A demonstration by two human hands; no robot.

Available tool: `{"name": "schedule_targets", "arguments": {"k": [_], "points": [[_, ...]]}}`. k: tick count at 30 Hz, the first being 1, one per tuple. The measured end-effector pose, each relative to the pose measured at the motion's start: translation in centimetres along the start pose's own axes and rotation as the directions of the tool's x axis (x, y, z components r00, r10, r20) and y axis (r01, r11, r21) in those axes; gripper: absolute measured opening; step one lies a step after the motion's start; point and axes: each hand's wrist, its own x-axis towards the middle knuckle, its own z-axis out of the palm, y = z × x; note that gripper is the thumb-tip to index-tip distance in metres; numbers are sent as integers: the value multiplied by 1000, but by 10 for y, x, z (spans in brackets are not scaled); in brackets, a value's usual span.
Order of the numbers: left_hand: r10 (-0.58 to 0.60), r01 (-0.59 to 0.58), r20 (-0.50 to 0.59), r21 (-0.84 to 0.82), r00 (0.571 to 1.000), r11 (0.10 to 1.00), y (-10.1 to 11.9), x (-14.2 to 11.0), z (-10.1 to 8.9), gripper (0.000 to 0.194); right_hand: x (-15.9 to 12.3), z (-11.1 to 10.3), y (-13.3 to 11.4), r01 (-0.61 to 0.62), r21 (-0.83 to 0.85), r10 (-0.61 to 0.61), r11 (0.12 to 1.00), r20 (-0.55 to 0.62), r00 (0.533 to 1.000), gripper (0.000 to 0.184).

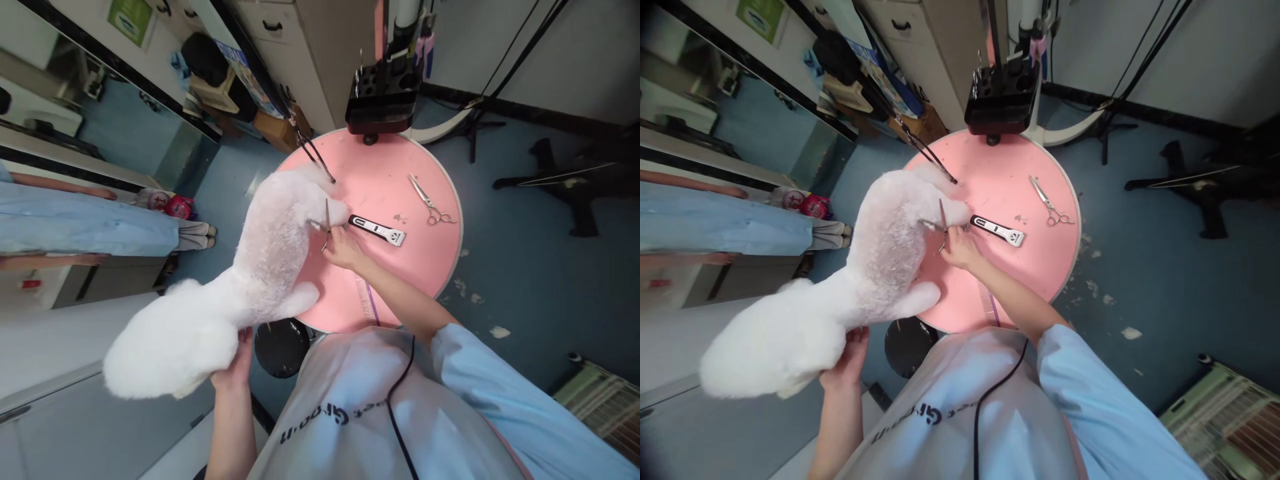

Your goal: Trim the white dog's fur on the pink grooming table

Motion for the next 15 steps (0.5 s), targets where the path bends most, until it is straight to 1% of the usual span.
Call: {"name": "schedule_targets", "arguments": {"k": [3,5,7,8,11,12,15], "points": [[10,-10,77,12,997,1000,1,5,-6,45,0,-2,-2,-49,9,48,999,48,998,22],[20,-22,123,20,992,1000,1,7,-10,46,0,-2,-2,-30,30,29,999,37,999,24],[32,-37,146,29,989,999,1,8,-13,47,0,-2,-2,-2,37,2,999,-1,1000,30],[37,-43,155,34,987,999,1,8,-14,48,0,-3,-2,-6,34,6,999,-8,1000,29],[50,-59,185,46,982,997,2,5,-13,48,-2,-5,-4,-52,33,51,998,34,998,23],[52,-62,191,49,980,997,2,4,-12,48,-3,-7,-6,-42,44,40,998,42,998,24],[55,-69,217,60,975,996,1,2,-8,48,-6,-10,-13,61,56,-62,997,4,998,36]]}}
